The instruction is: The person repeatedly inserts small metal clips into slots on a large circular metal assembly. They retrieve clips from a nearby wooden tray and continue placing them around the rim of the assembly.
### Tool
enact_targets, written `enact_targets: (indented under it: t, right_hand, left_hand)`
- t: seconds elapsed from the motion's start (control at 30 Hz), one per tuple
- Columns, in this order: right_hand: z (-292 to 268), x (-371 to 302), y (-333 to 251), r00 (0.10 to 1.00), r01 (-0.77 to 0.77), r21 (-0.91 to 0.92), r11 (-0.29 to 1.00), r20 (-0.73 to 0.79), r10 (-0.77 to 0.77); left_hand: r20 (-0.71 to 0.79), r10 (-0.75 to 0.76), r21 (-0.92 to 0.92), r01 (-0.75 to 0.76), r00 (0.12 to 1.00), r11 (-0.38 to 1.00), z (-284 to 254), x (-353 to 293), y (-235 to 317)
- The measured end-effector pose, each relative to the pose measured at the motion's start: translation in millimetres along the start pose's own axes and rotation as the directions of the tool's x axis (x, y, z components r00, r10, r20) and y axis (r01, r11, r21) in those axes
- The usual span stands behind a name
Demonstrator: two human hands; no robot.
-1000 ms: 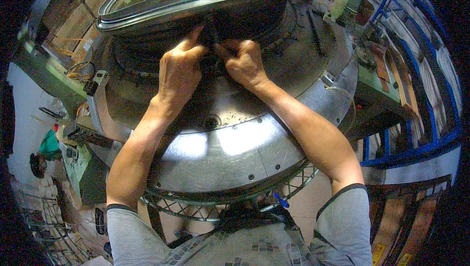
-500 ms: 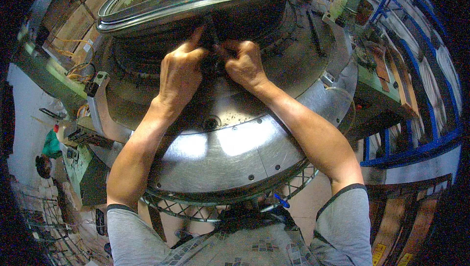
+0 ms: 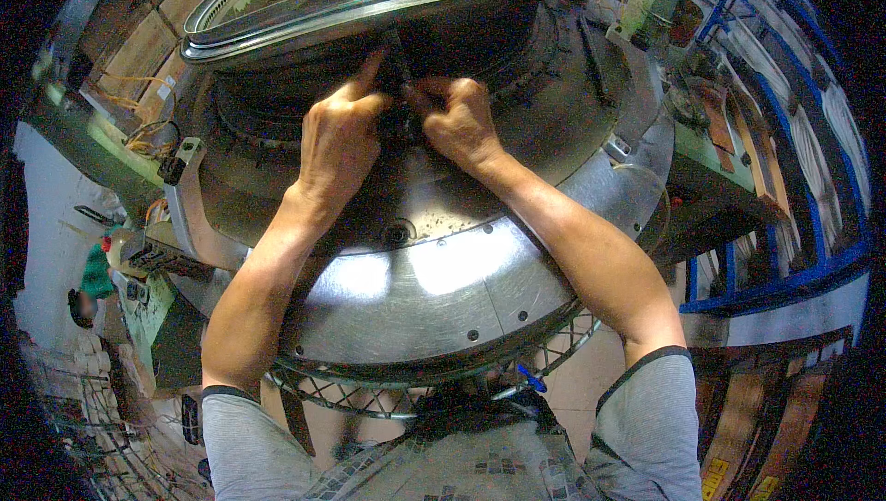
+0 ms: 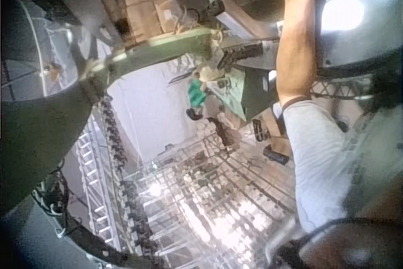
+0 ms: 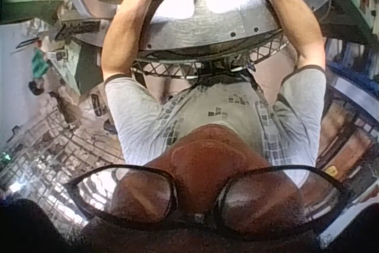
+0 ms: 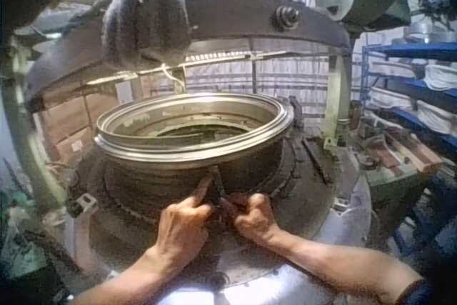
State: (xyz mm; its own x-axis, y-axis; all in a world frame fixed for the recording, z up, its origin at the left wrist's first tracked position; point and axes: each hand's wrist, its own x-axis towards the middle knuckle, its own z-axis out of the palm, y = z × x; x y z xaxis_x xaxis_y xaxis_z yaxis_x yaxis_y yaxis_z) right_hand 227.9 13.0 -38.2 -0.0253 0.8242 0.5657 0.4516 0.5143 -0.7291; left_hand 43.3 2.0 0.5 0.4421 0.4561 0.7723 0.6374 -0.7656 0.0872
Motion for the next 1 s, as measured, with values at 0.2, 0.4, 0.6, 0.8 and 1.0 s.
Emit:
enact_targets:
  t: [0.2, 0.4, 0.6, 0.8, 1.0]
  right_hand:
    - [-1.2, 0.8, 0.3, 1.000, 0.004, -0.018, 1.000, 0.018, -0.003]
    - [-0.7, 2.0, 0.5, 0.999, 0.016, -0.035, 0.999, -0.031, -0.017]
    - [-1.8, 2.0, -2.7, 0.999, -0.049, -0.052, 0.997, -0.023, 0.048]
    - [-1.0, 0.8, -6.4, 0.999, 0.022, -0.059, 0.998, -0.033, -0.024]
    - [-1.9, 1.5, -6.2, 0.999, 0.025, -0.129, 0.991, -0.045, -0.031]
  left_hand:
    - [0.011, 0.002, 0.014, -0.002, 1.000, 1.000, 0.5, -0.3, -1.9]
    - [0.020, 0.002, 0.013, -0.002, 1.000, 1.000, 1.5, -0.2, -2.5]
    - [0.017, 0.005, -0.001, -0.005, 1.000, 1.000, -0.4, 1.3, 0.2]
    - [0.083, -0.053, -0.023, 0.055, 0.995, 0.998, -2.7, 0.5, 1.7]
    - [0.083, -0.038, -0.015, 0.040, 0.996, 0.999, -0.6, 0.1, -0.5]
